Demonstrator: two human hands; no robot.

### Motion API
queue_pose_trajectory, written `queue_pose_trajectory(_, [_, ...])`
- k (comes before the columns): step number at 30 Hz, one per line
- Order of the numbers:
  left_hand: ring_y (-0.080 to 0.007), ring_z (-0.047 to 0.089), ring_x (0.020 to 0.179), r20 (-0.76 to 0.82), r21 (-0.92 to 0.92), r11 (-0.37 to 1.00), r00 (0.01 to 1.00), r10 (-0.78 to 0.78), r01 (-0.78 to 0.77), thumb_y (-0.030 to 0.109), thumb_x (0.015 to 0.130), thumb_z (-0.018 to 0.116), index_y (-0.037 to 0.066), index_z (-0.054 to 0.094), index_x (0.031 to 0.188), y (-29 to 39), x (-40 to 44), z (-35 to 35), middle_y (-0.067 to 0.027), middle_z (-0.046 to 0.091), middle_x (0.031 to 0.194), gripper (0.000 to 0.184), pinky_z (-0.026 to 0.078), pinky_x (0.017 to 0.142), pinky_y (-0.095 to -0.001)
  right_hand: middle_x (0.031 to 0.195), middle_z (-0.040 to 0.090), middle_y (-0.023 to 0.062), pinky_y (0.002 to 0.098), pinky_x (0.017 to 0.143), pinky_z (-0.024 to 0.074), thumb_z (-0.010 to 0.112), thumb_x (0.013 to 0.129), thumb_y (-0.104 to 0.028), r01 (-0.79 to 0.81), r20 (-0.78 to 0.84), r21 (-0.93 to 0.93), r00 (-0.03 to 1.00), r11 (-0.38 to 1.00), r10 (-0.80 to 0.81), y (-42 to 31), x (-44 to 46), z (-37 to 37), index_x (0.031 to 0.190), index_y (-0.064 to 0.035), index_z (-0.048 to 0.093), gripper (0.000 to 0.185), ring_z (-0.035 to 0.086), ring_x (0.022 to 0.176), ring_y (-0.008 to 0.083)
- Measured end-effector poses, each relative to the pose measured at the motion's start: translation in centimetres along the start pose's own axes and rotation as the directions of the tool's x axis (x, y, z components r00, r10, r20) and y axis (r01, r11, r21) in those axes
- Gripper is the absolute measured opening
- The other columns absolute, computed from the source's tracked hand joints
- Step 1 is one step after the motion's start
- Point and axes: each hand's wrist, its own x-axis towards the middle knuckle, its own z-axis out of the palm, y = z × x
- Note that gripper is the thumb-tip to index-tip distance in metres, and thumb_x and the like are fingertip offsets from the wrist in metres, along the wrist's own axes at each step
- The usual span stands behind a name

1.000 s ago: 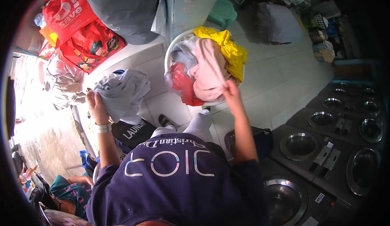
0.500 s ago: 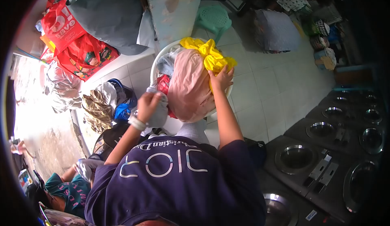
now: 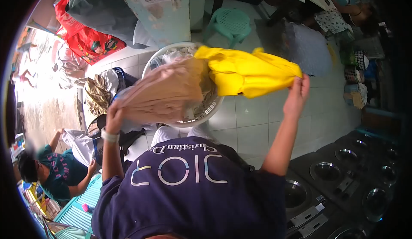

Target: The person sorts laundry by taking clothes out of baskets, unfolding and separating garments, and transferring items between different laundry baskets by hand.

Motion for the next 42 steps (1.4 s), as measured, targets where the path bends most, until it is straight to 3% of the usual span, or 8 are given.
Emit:
queue_pose_trajectory(8, [-0.0106,0.053,0.093,-0.082,0.344,0.939,0.995,0.051,-0.02,0.004,0.089,0.056,-0.002,0.058,0.115,7.6,0.3,-0.8,-0.0036,0.058,0.109,0.027,0.04,0.083,-0.0223,0.102,0.058,0.0039,0.0271,0.088,0.0413,0.049,0.098,-0.021,0.268,0.019,-0.463,0.956,0.845,-0.293,-4.4,0.2,-1.0,0.109,-0.0009,0.055,0.024,0.053,0.095,0.013])
queue_pose_trajectory(10, [-0.0125,0.054,0.097,-0.275,-0.03,0.978,0.942,0.191,-0.207,0.002,0.087,0.058,-0.003,0.06,0.112,8.4,-1.0,-1.6,-0.0047,0.061,0.108,0.026,0.041,0.087,-0.0261,0.1,0.058,0.0037,0.0269,0.088,0.0413,0.05,0.098,-0.02,0.298,0.026,-0.474,0.945,0.829,-0.325,-5.3,1.0,-1.6,0.108,-0.0005,0.055,0.023,0.053,0.094,0.0129])
queue_pose_trajectory(24, [-0.0091,0.06,0.085,-0.637,0.026,0.953,0.73,0.248,-0.301,0.01,0.091,0.058,-0.003,0.065,0.107,19.3,4.4,-0.4,-0.0035,0.066,0.096,0.022,0.047,0.076,-0.0216,0.103,0.061,0.0119,0.0314,0.086,0.0465,0.051,0.096,-0.013,0.398,0.239,0.107,0.879,0.911,-0.412,-13.0,-0.3,5.1,0.111,0.003,0.053,0.022,0.059,0.094,0.0177])
queue_pose_trajectory(26, [-0.014,0.045,0.11,0.03,0.088,0.804,0.808,0.589,-0.589,0.017,0.085,0.062,0.009,0.037,0.126,20.2,7.0,-2.1,-0.0084,0.045,0.123,0.049,0.037,0.092,-0.0353,0.103,0.062,0.0116,0.0298,0.085,0.0475,0.051,0.096,-0.012,0.335,0.321,0.166,0.871,0.928,-0.372,-12.8,-1.3,8.0,0.112,0.0034,0.053,0.022,0.06,0.094,0.0169])
queue_pose_trajectory(27, [-0.0185,0.028,0.137,0.619,-0.139,0.625,0.426,0.661,-0.768,0.028,0.083,0.065,0.02,0.008,0.15,20.5,9.0,-4.2,-0.012,0.023,0.152,0.089,0.026,0.109,-0.049,0.102,0.062,0.0109,0.0275,0.082,0.0486,0.053,0.095,-0.011,0.331,0.388,0.167,0.844,0.929,-0.371,-12.3,-2.0,9.7,0.113,0.003,0.053,0.023,0.06,0.093,0.0155])
queue_pose_trajectory(31, [-0.01,0.063,0.085,0.111,0.253,0.828,0.865,0.49,-0.501,0.004,0.084,0.06,-0.002,0.067,0.097,21.0,7.5,7.4,-0.0086,0.068,0.094,0.016,0.049,0.074,-0.0218,0.118,0.057,0.0112,0.0271,0.081,0.0495,0.071,0.079,-0.004,0.183,0.785,0.081,0.594,0.98,-0.176,-9.0,-6.4,16.5,0.122,-0.0023,0.043,0.051,0.059,0.094,0.0147])
queue_pose_trajectory(36, [-0.0283,0.061,0.086,0.302,0.295,0.516,0.591,0.748,-0.804,0.011,0.08,0.063,0.006,0.064,0.09,17.5,9.1,13.0,-0.0101,0.061,0.092,0.011,0.049,0.074,-0.0365,0.111,0.063,0.0108,0.0282,0.084,0.048,0.075,0.071,-0.002,0.409,0.757,-0.123,0.628,0.904,-0.181,-0.6,-6.3,18.4,0.125,-0.0029,0.051,0.059,0.059,0.097,0.0156])
queue_pose_trajectory(42, [-0.0284,0.065,0.072,-0.013,0.331,0.919,0.972,0.233,-0.215,0.011,0.08,0.061,0.004,0.061,0.089,4.7,7.9,12.1,-0.0133,0.064,0.083,0.011,0.051,0.064,-0.0373,0.097,0.066,0.0088,0.0296,0.079,0.0477,0.072,0.069,0.003,0.46,0.552,-0.407,0.812,0.789,-0.189,1.9,-1.6,13.0,0.107,0.0023,0.061,0.039,0.06,0.089,0.0145])
